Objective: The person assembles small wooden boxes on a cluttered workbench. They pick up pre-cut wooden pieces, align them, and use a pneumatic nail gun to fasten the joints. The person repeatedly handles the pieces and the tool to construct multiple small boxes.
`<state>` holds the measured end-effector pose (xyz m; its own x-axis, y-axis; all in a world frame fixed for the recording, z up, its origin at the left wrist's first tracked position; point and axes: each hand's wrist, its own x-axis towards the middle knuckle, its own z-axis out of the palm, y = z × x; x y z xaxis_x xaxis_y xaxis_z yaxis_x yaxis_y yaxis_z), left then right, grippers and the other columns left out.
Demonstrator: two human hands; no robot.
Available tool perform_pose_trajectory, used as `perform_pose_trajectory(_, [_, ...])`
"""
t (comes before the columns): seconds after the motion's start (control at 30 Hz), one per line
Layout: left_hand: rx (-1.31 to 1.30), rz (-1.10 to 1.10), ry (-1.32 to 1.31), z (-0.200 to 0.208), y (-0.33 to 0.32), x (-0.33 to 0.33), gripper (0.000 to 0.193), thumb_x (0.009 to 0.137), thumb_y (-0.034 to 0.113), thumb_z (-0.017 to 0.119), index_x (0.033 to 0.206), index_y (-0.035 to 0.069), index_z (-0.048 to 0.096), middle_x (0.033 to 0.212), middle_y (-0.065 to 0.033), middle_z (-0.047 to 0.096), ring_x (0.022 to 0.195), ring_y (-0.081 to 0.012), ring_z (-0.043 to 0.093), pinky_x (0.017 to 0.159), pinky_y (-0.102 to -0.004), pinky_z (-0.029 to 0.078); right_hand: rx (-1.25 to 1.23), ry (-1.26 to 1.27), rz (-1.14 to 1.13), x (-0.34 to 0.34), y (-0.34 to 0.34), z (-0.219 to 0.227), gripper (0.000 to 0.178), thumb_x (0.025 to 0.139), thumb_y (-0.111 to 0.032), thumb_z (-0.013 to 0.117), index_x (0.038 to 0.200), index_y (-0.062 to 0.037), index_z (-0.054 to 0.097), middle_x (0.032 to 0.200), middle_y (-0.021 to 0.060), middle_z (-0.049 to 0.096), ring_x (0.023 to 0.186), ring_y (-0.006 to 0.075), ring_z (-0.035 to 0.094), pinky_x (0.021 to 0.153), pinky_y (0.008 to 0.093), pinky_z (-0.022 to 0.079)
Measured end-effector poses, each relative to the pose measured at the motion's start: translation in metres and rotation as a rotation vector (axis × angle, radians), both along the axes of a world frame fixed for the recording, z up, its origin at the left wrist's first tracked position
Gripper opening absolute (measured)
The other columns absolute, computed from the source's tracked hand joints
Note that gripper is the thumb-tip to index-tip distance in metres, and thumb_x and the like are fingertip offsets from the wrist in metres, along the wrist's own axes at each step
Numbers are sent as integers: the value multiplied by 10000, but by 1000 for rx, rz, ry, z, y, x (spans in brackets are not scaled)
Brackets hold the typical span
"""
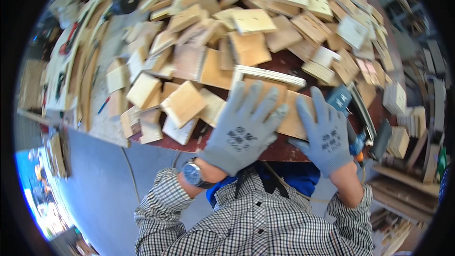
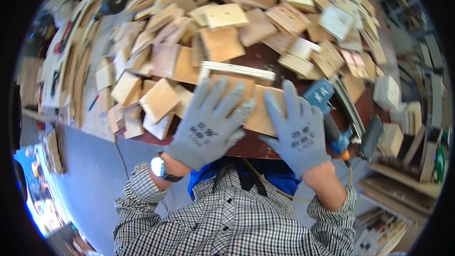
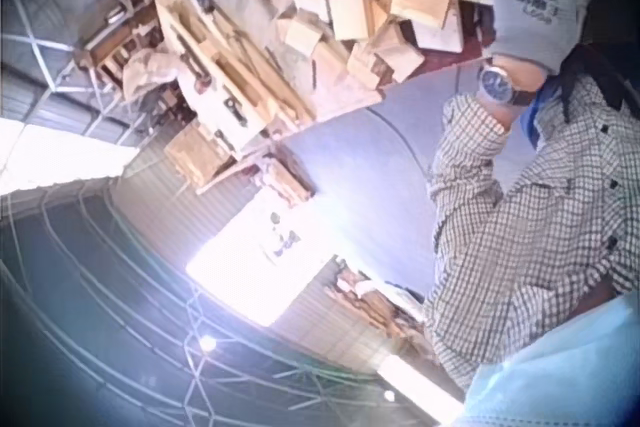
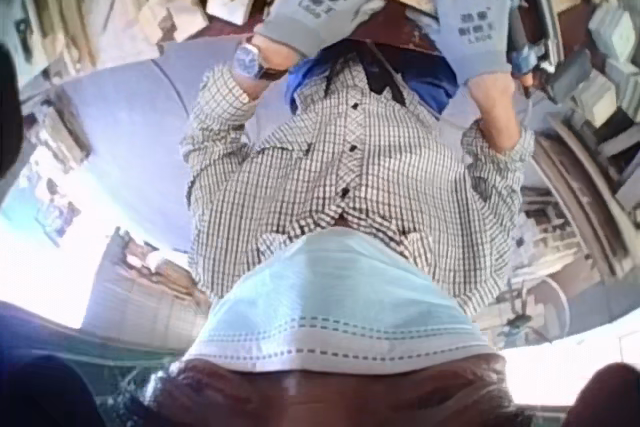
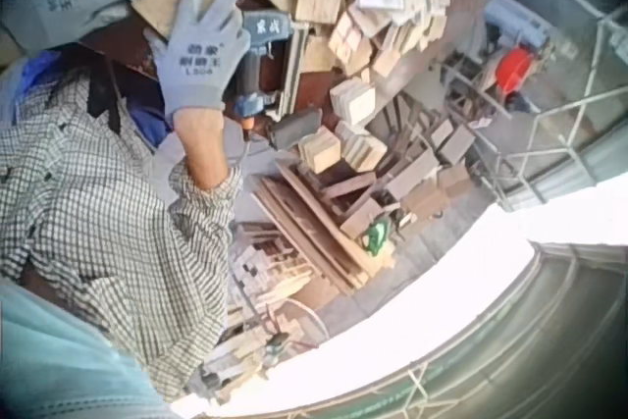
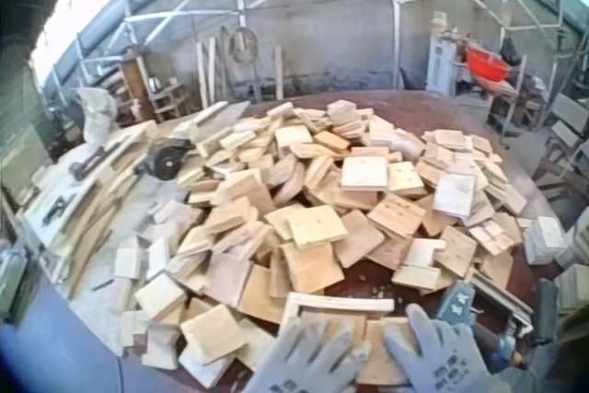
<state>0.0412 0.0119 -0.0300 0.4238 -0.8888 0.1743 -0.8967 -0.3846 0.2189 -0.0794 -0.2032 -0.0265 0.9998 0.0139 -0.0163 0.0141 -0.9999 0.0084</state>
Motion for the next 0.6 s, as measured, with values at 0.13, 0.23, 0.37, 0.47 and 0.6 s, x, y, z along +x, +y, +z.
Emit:
perform_pose_trajectory(0.13, [-43, 24, -45, -8, 2, -3, 597, 909, 347, 719, 1449, 117, 611, 1508, -128, 564, 1425, -367, 491, 1251, -572, 323, 0, -4, 5, -1, 2, -1, 1039, 737, -483, 889, 1616, -148, 447, 1646, 218, 371, 1281, 366, 541, 1035, 502, 427])
perform_pose_trajectory(0.23, [-90, 50, -120, -25, 5, -6, 592, 912, 329, 704, 1460, 135, 595, 1505, -98, 579, 1424, -339, 512, 1253, -562, 337, 18, -37, 18, 1, 2, -4, 1024, 741, -488, 889, 1603, -144, 456, 1626, 201, 395, 1303, 372, 530, 1061, 515, 409])
perform_pose_trajectory(0.37, [-122, 95, -191, -30, 1, -9, 542, 925, 286, 674, 1443, 147, 599, 1505, -58, 589, 1418, -314, 533, 1265, -553, 337, 121, -98, 1, -2, -2, -8, 1038, 709, -409, 921, 1587, -108, 456, 1580, 191, 448, 1328, 398, 520, 1103, 530, 395])
perform_pose_trajectory(0.47, [-160, 113, -222, -37, -2, -7, 515, 926, 251, 661, 1427, 144, 611, 1492, -58, 600, 1397, -304, 550, 1251, -525, 365, 194, -137, -11, -5, -5, -3, 1048, 684, -327, 934, 1582, -71, 458, 1541, 196, 499, 1349, 422, 515, 1131, 535, 396])
perform_pose_trajectory(0.6, [-189, 145, -218, -40, -6, -7, 463, 927, 218, 648, 1383, 136, 648, 1455, -59, 626, 1364, -297, 571, 1215, -484, 420, 289, -215, 1, -20, -11, 21, 997, 679, -369, 945, 1531, -61, 527, 1486, 196, 554, 1300, 421, 550, 1100, 536, 433])
